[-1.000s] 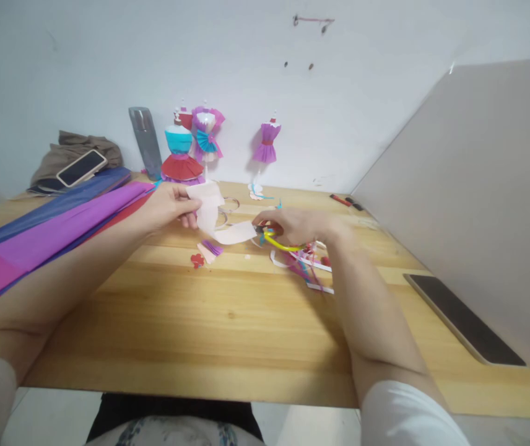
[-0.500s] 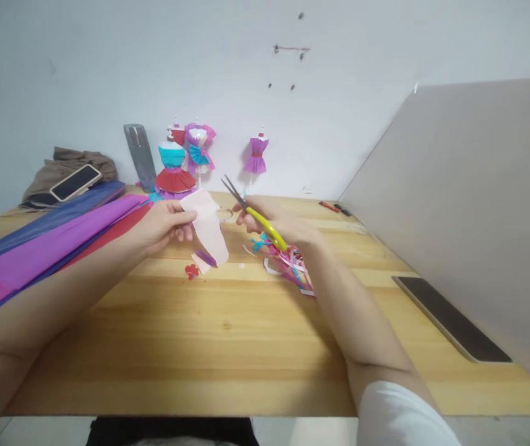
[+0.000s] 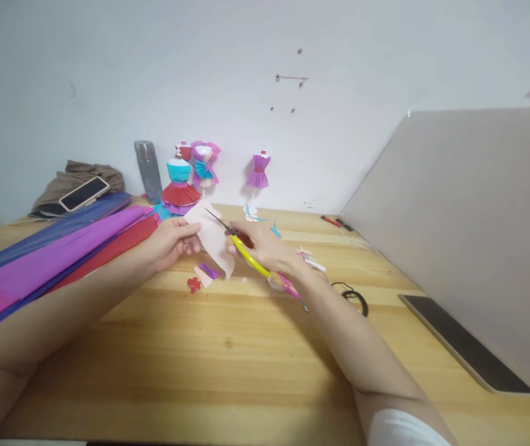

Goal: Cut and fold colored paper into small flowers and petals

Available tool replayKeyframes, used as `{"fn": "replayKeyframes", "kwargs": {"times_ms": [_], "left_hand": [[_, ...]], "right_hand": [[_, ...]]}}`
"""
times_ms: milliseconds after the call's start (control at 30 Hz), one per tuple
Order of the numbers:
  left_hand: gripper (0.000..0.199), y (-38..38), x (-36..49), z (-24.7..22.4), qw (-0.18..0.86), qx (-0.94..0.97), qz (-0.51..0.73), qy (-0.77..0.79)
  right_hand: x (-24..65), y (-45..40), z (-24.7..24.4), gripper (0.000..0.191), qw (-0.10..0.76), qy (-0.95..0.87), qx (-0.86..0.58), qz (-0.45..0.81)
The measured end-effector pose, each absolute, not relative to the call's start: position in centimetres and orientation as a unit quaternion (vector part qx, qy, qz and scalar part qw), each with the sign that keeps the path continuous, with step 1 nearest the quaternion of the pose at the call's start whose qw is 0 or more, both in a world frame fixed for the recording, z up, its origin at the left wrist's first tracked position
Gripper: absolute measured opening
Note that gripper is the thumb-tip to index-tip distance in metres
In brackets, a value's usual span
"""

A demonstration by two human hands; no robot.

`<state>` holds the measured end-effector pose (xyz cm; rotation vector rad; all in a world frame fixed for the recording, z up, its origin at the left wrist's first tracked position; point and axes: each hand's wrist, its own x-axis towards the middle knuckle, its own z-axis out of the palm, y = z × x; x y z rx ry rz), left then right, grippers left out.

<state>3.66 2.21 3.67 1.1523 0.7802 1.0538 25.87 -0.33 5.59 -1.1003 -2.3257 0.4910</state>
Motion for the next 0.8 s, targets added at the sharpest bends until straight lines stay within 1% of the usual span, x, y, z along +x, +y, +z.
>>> {"fn": "replayKeyframes", "kwargs": {"times_ms": [267, 667, 800], "left_hand": [[0.014, 2.21, 3.78, 3.42, 0.647, 0.496, 0.467, 0.342], [0.012, 2.16, 3.75, 3.59, 0.652, 0.495, 0.462, 0.341], [0.014, 2.13, 3.69, 3.60, 0.654, 0.495, 0.462, 0.338]], "right_hand": [[25.62, -0.51, 5.55, 0.039, 0.263, -0.847, -0.436, 0.150], [25.51, -0.43, 5.47, 0.043, 0.272, -0.831, -0.457, 0.161], [25.55, -0.47, 5.52, 0.040, 0.271, -0.820, -0.470, 0.186]]}}
